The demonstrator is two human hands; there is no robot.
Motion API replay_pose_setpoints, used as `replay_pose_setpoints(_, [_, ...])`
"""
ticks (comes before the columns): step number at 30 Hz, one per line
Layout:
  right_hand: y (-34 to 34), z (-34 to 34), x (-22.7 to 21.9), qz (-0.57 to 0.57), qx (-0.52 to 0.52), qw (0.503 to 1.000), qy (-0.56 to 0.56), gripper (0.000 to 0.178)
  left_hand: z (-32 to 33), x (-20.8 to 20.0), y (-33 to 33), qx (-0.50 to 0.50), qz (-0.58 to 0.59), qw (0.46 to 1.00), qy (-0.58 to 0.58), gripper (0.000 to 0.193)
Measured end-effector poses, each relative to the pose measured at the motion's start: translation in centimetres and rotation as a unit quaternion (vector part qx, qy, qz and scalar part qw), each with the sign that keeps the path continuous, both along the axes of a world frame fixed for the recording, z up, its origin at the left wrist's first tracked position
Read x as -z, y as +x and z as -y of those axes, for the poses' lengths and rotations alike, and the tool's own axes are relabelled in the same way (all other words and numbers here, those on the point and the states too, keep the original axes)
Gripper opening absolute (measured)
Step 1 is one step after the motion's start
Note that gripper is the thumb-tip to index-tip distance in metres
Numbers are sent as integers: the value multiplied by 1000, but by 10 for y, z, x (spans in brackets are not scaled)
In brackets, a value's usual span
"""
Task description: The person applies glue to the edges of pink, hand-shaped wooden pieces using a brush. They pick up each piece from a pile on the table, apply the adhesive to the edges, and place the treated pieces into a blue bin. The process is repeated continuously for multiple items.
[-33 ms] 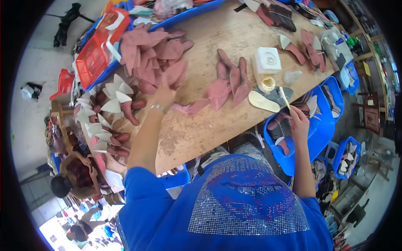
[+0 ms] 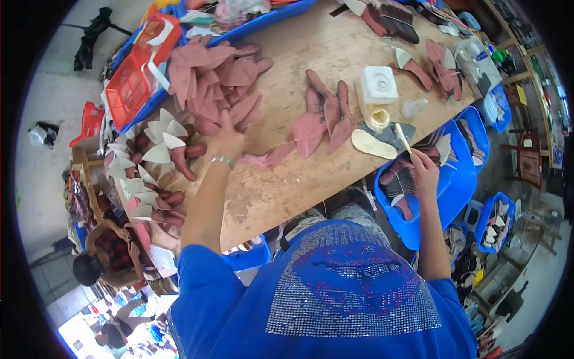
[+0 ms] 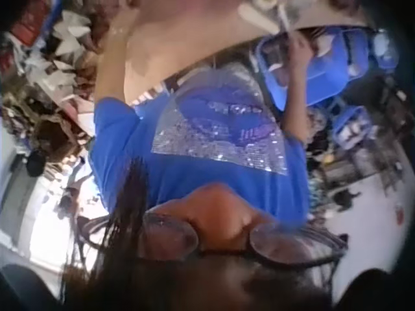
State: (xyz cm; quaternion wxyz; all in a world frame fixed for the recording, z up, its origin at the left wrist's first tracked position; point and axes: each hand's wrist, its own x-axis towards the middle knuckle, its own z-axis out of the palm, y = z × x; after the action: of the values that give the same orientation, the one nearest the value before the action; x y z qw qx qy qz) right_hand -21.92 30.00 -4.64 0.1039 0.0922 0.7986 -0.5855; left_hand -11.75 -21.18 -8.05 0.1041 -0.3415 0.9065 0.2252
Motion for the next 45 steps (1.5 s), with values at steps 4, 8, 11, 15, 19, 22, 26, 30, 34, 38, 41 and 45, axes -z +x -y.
replay_pose_setpoints(4, [-25, -8, 40, -75, -85, 986, 122, 26, 6, 39, 70, -46, -108, 986, -117, 86])
replay_pose_setpoints(8, [-57, 2, 56, -160, -167, 927, 295, 24, -6, 32, 81, -180, -27, 981, -61, 86])
replay_pose_setpoints(11, [-76, 15, 60, -196, -202, 893, 351, 22, -14, 25, 90, -218, -111, 969, -46, 86])
replay_pose_setpoints(15, [-96, 23, 67, -216, -273, 842, 413, 21, -9, 28, 103, -149, -247, 947, -143, 92])
replay_pose_setpoints(19, [-105, 31, 73, -241, -301, 801, 457, 20, -23, -5, 98, -128, -110, 948, -271, 93])
replay_pose_setpoints(22, [-108, 39, 70, -249, -317, 785, 470, 21, -16, -15, 99, -75, -95, 948, -293, 82])
replay_pose_setpoints(26, [-110, 38, 68, -260, -332, 785, 453, 20, -11, -24, 99, -204, -258, 944, -13, 48])
replay_pose_setpoints(30, [-110, 14, 81, -247, -336, 788, 454, 20, -67, -48, 78, -318, -339, 773, 431, 37])
replay_pose_setpoints(34, [-79, 9, 59, -261, -301, 808, 434, 18, -128, -71, 80, -252, -272, 581, 725, 42])
replay_pose_setpoints(38, [-61, 12, 36, -192, -255, 885, 338, 19, -177, -86, 77, -305, -248, 566, 724, 44])
replay_pose_setpoints(41, [-34, 50, 7, -251, -276, 922, 108, 19, -195, -95, 73, -283, -222, 593, 720, 41])
replay_pose_setpoints(45, [3, 112, -54, -377, -407, 828, 84, 17, -207, -103, 66, -239, -210, 654, 686, 36])
